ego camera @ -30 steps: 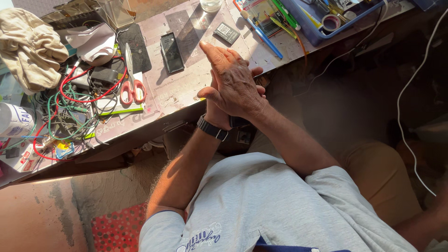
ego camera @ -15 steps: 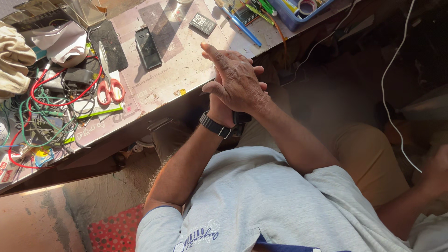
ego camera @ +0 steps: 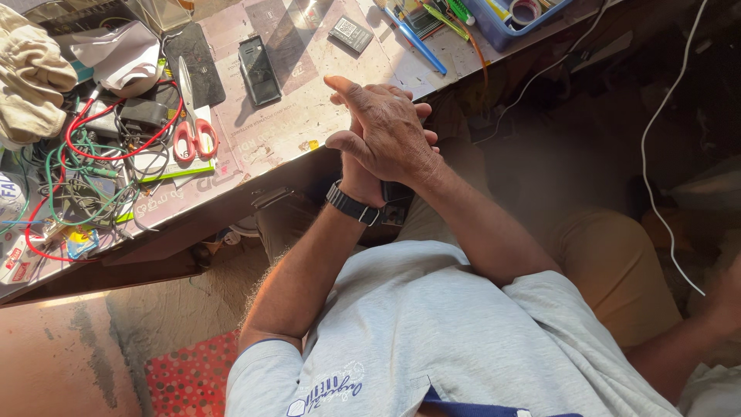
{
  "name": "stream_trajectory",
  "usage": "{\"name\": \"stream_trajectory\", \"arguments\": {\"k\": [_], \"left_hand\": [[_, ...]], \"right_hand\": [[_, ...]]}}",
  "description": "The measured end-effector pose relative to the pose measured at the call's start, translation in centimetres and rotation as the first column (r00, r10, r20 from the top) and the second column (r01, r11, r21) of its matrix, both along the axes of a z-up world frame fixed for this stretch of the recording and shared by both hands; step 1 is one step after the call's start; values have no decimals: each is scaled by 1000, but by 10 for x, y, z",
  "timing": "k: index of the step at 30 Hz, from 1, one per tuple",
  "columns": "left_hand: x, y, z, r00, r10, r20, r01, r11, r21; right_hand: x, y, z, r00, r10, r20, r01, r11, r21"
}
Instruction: The person removes the back cover and battery from a feature phone, then uses a small tool to adjust internal components. They reinsert the battery, replace the back cover, and power on the device to verify functionality.
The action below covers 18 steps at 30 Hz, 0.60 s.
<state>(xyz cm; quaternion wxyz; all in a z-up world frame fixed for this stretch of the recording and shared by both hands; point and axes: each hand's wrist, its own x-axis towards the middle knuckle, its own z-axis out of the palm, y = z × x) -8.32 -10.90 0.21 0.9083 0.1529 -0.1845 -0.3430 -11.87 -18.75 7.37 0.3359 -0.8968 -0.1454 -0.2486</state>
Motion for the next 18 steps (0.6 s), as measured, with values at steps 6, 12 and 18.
{"name": "stream_trajectory", "arguments": {"k": [6, 12, 18], "left_hand": [[-3, 4, 0, 995, -57, 77, 59, 998, -26], [7, 0, -12, 991, -126, 43, 129, 988, -90], [18, -6, -20, 994, -84, 71, 94, 984, -148]], "right_hand": [[0, 2, 0, 998, -27, 62, 27, 1000, 3], [-2, 2, -2, 995, -62, 76, 60, 998, 22], [0, 4, -1, 996, -46, 78, 50, 997, -51]]}}
